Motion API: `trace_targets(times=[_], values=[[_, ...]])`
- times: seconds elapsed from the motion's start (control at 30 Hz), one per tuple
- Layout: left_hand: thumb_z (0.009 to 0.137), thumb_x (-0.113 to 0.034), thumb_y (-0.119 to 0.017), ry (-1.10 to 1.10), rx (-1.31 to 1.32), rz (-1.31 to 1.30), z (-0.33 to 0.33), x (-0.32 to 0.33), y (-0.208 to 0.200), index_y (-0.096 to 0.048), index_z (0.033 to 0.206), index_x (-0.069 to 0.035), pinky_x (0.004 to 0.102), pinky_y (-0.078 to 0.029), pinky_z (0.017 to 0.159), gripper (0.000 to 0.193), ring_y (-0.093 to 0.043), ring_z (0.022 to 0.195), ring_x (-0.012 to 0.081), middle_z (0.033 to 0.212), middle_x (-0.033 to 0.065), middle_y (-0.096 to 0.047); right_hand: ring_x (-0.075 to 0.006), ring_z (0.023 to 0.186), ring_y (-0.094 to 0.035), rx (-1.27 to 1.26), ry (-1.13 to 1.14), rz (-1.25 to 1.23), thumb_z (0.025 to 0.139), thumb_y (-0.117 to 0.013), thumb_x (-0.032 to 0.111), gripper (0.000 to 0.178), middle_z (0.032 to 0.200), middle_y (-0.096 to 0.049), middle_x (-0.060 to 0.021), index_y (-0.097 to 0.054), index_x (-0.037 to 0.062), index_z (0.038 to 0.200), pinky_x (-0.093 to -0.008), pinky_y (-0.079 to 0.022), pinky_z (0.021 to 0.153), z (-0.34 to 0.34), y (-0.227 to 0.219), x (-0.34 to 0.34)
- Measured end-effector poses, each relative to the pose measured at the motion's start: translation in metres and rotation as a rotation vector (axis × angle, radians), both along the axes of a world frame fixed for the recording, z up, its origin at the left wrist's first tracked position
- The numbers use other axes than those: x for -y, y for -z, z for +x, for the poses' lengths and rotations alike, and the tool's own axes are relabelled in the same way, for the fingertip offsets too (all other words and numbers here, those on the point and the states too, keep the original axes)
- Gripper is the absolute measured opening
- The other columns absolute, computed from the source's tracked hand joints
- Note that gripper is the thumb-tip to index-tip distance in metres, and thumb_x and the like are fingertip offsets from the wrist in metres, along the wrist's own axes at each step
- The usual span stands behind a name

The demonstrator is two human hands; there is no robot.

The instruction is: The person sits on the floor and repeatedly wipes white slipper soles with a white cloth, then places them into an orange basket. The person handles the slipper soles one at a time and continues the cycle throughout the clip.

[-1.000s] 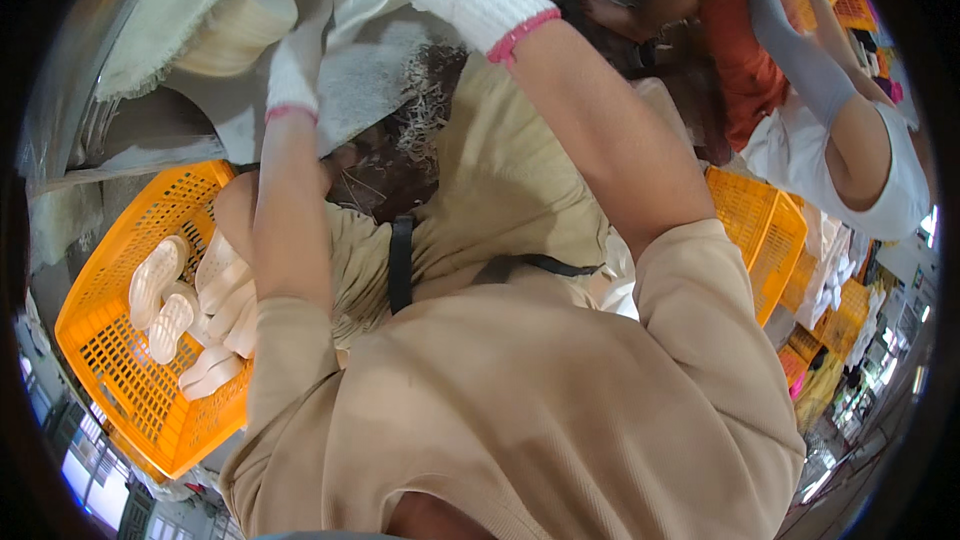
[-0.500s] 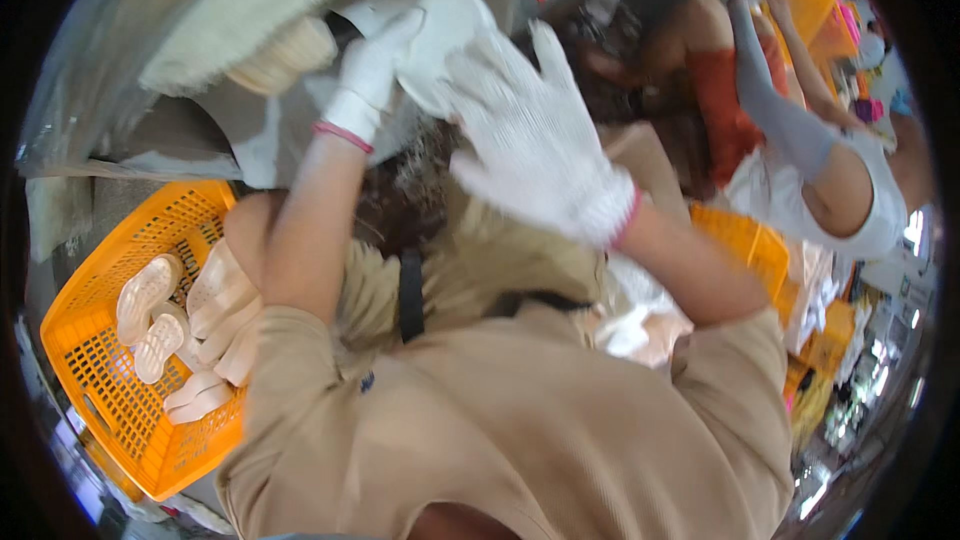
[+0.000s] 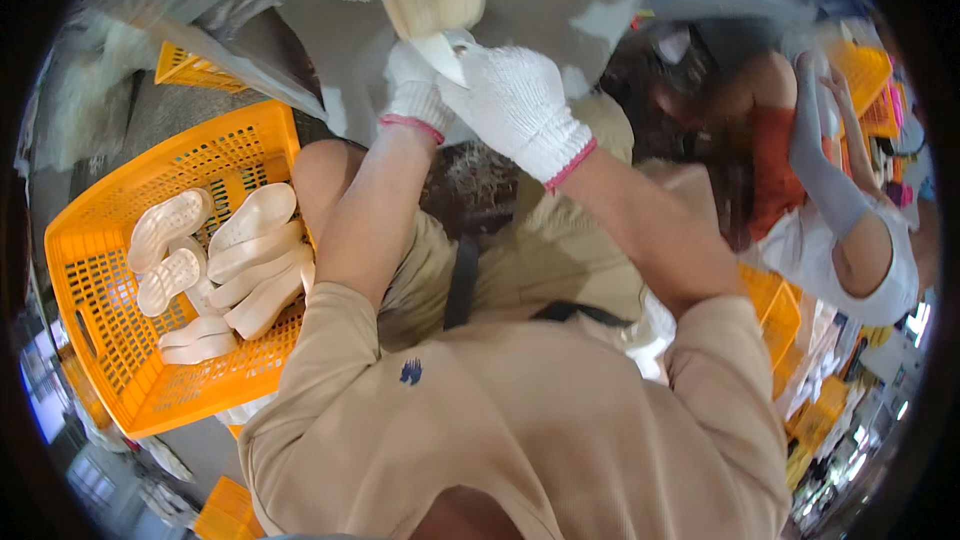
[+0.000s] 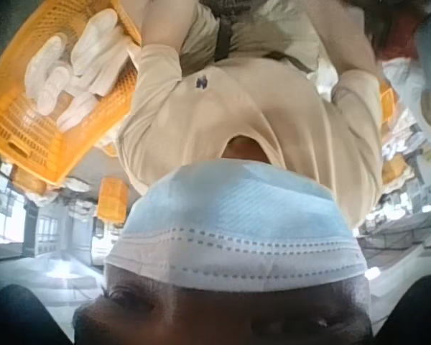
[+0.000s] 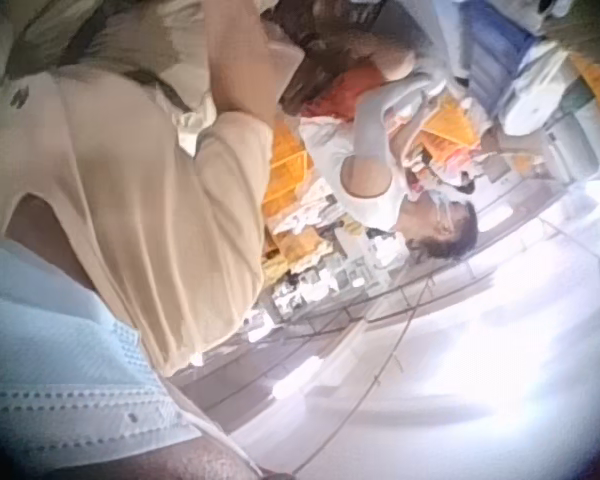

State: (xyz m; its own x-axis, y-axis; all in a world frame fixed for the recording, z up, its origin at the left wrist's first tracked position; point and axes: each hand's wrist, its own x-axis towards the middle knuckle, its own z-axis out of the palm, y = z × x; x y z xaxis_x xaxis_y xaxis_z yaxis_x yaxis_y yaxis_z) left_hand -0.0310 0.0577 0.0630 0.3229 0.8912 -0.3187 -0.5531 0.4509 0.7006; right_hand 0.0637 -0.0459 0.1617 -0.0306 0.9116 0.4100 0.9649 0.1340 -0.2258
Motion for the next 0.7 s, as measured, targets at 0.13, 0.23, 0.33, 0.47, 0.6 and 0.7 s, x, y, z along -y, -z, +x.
trace_targets(times=[0.13, 0.23, 0.33, 0.47, 0.6, 0.7], values=[[0.102, -0.046, -0.038, 0.354, 0.645, -0.148, -0.003, -0.014, 0.017, -0.059, 0.133, -0.005, 0.0479, -0.058, 0.092, 0.055, -0.069, 0.108, 0.0324, 0.122, 0.0166, -0.068, -0.0338, 0.066, -0.071, -0.157, 0.031, -0.11, 0.09, -0.075, 0.04, 0.032, 0.075, -0.071, -0.0159, -0.076, 0.0085, 0.093, -0.0428, -0.055, 0.06, -0.011, -0.014, 0.011], [0.103, -0.051, -0.038, 0.277, 0.948, -0.244, -0.011, -0.015, 0.012, -0.06, 0.13, -0.005, 0.0462, -0.056, 0.098, 0.058, -0.068, 0.11, 0.0329, 0.123, 0.0162, -0.068, -0.0335, 0.068, -0.072, -0.098, 0.189, -0.149, 0.093, -0.072, 0.045, 0.036, 0.079, -0.072, -0.0172, -0.077, 0.0091, 0.093, -0.0434, -0.056, 0.063, -0.016, -0.021, -0.016], [0.103, -0.056, -0.037, 0.101, 0.966, -0.362, -0.011, -0.015, 0.004, -0.061, 0.124, -0.005, 0.0441, -0.054, 0.101, 0.06, -0.068, 0.109, 0.0343, 0.123, 0.0172, -0.067, -0.0357, 0.077, -0.073, -0.273, 0.191, -0.249, 0.094, -0.067, 0.05, 0.043, 0.084, -0.073, -0.0193, -0.077, 0.0083, 0.098, -0.0435, -0.057, 0.071, -0.018, -0.027, -0.03], [0.101, -0.057, -0.041, 0.437, 0.645, -0.241, -0.007, -0.011, 0.011, -0.058, 0.13, -0.001, 0.0521, -0.055, 0.099, 0.065, -0.066, 0.111, 0.0393, 0.119, 0.0204, -0.068, -0.0431, 0.091, -0.071, -0.584, -0.004, -0.497, 0.085, -0.066, 0.055, 0.056, 0.089, -0.072, -0.0267, -0.074, 0.0011, 0.098, -0.0484, -0.056, 0.084, 0.001, -0.031, -0.015], [0.096, -0.068, -0.049, 0.48, 0.487, -0.452, 0.0, -0.016, 0.011, -0.055, 0.133, 0.003, 0.0591, -0.057, 0.095, 0.08, -0.065, 0.108, 0.046, 0.116, 0.0222, -0.068, -0.0417, 0.12, -0.064, -0.404, -0.095, -0.519, 0.08, -0.071, 0.048, 0.074, 0.127, -0.064, -0.0281, -0.058, 0.0002, 0.135, -0.0443, -0.051, 0.104, 0.004, -0.028, 0.016], [0.097, -0.067, -0.048, 0.241, 0.53, -0.157, 0.003, -0.014, 0.0, -0.055, 0.134, 0.003, 0.058, -0.057, 0.095, 0.079, -0.065, 0.109, 0.0451, 0.118, 0.022, -0.067, -0.0332, 0.104, -0.07, -0.984, -0.052, -0.69, 0.091, -0.069, 0.038, 0.048, 0.112, -0.071, -0.0211, -0.066, 0.0013, 0.123, -0.0409, -0.055, 0.089, 0.018, 0.003, -0.016]])
